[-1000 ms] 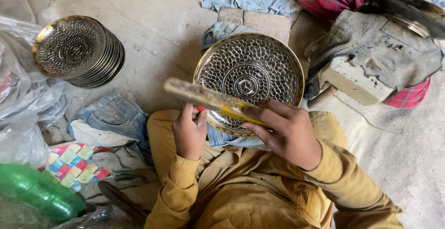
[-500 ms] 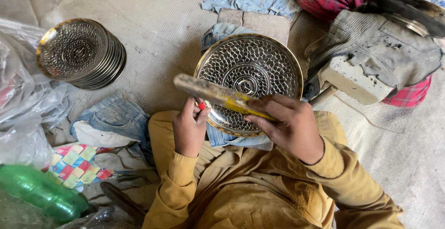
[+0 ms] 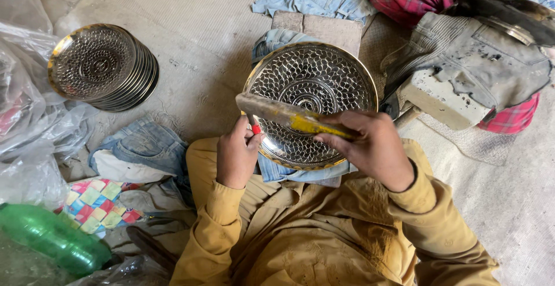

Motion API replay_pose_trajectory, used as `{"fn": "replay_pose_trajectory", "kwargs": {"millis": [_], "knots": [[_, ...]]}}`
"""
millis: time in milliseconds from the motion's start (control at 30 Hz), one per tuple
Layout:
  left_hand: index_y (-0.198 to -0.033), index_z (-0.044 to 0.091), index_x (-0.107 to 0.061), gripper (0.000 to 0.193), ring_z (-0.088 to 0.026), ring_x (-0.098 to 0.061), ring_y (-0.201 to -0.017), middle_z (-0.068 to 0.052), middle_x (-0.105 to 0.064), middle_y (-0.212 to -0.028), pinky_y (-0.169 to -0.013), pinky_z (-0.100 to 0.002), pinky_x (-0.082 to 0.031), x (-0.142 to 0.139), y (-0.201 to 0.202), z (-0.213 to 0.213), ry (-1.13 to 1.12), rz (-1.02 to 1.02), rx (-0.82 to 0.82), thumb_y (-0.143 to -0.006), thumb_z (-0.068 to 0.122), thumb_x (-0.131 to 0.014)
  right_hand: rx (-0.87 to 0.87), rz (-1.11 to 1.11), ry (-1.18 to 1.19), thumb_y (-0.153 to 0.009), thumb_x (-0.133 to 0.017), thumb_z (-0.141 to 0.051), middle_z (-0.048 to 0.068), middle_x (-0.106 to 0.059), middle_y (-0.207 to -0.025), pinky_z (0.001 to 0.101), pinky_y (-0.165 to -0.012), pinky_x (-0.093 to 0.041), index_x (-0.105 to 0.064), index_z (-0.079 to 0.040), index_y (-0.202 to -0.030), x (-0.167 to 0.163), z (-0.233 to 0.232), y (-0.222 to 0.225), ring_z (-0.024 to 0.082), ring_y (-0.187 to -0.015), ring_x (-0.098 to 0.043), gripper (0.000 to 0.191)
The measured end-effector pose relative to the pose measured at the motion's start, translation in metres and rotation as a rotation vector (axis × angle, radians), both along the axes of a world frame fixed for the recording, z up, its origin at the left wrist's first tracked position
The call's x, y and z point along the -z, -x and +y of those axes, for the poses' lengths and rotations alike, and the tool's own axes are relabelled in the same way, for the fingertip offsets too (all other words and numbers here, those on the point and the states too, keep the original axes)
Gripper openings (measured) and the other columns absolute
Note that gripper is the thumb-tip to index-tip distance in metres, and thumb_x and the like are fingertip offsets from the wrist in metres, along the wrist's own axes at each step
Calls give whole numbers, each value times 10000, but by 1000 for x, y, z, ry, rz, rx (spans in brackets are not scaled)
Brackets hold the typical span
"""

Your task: The person sits on the floor with an engraved brass tray on their lap and hammers its patterned surface using a wooden mallet and a small red punch, repositioning the punch around the design. A stack of finished trays sits nearby, and another worker hammers a tray across the floor.

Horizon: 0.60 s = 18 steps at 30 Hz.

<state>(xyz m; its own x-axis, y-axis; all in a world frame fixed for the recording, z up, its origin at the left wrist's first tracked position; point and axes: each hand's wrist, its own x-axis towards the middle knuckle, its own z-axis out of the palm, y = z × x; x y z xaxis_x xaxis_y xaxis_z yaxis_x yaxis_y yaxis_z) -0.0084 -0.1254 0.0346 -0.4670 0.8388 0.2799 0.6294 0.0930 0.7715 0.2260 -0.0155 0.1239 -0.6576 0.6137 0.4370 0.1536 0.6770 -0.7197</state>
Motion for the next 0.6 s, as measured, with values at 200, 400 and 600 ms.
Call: {"fn": "replay_pose_trajectory", "kwargs": {"millis": [200,400,600], "knots": [[-1023,61,-597,254,-337,-722,-676,-144,-718,-740,-585,-436,-521,-4,4,6,97,1,23,-853,76,-785,70,-51,80,-832,-848,-161,84,-773,-873,251,-570,-521,-776,-16,-1091,8,8,-1,98,-648,-668,306],[-1016,59,-588,237,-303,-739,-658,-125,-706,-726,-566,-411,-532,-5,6,8,137,-19,55,-859,67,-766,85,-14,97,-837,-849,-167,73,-765,-868,236,-598,-510,-763,-3,-1096,16,15,-4,85,-660,-640,318],[-959,32,-581,266,-323,-735,-693,-148,-720,-745,-582,-411,-532,-1,10,12,149,-5,79,-823,69,-805,70,26,126,-852,-838,-151,61,-767,-908,226,-644,-533,-756,-1,-1109,25,19,-4,76,-727,-661,308]]}}
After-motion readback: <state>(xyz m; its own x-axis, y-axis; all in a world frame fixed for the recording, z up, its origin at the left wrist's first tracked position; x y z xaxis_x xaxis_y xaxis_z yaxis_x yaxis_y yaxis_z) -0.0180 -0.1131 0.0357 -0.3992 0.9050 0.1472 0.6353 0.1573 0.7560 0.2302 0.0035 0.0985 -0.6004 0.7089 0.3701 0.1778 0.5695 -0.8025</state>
